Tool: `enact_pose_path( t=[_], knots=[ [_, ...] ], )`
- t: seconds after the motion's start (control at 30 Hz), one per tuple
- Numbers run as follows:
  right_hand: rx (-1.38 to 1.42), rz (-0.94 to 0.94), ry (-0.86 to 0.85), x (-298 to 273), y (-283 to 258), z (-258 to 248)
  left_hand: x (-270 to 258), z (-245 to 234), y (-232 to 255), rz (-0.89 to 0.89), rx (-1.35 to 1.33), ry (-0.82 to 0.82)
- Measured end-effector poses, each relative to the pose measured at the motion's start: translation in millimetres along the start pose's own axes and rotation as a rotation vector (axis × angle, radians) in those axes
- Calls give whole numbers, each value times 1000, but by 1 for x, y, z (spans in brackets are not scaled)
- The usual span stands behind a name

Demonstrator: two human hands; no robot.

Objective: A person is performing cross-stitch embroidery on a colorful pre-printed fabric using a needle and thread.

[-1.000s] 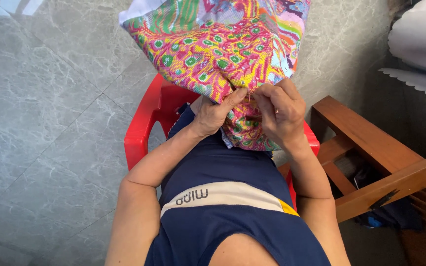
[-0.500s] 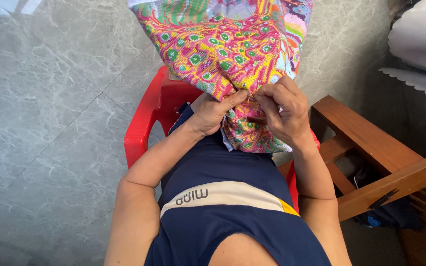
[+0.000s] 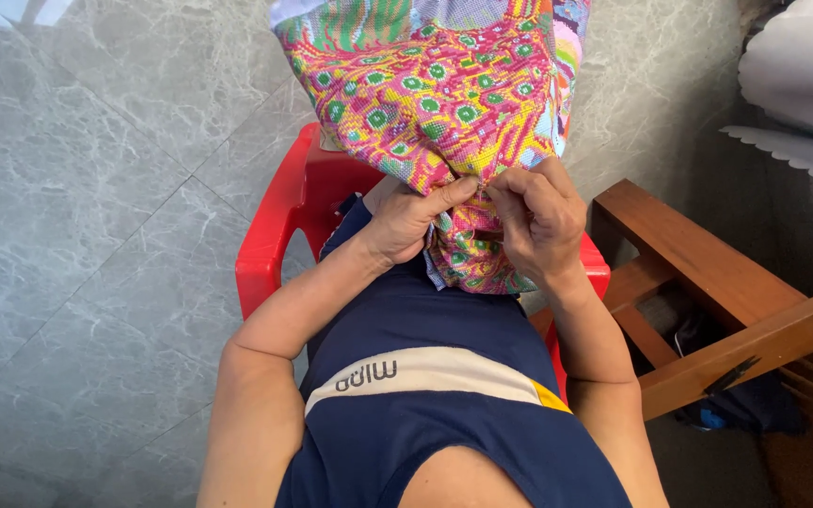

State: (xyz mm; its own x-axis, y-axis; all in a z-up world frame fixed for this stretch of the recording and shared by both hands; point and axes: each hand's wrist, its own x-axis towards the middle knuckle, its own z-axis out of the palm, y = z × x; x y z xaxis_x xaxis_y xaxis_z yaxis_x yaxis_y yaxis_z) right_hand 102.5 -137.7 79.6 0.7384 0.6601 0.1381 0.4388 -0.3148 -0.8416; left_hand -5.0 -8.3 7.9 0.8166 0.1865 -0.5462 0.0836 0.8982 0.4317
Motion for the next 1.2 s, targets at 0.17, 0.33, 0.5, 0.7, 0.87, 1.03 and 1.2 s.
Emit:
enact_pose_path(
  t=[0.17, 0.33, 0.5, 0.7, 0.87, 1.03, 1.2],
  knots=[
    [-61, -2, 20, -1, -2, 1, 1, -2, 1, 9, 26, 6],
    [-158, -17, 29, 2, -18, -5, 3, 10, 8, 179, 195, -15],
    [-231, -87, 79, -4, -14, 4, 7, 6, 17, 280, 318, -36],
    [-347, -143, 91, -3, -16, 7, 9, -12, -1, 321, 402, -33],
    [-126, -63, 35, -3, 0, 3, 1, 15, 25, 324, 403, 25],
    [-70, -35, 6, 0, 1, -2, 2, 11, 23, 280, 407, 23],
    [-45, -33, -10, 3, 1, -6, 4, 0, 10, 227, 375, 17]
  ],
)
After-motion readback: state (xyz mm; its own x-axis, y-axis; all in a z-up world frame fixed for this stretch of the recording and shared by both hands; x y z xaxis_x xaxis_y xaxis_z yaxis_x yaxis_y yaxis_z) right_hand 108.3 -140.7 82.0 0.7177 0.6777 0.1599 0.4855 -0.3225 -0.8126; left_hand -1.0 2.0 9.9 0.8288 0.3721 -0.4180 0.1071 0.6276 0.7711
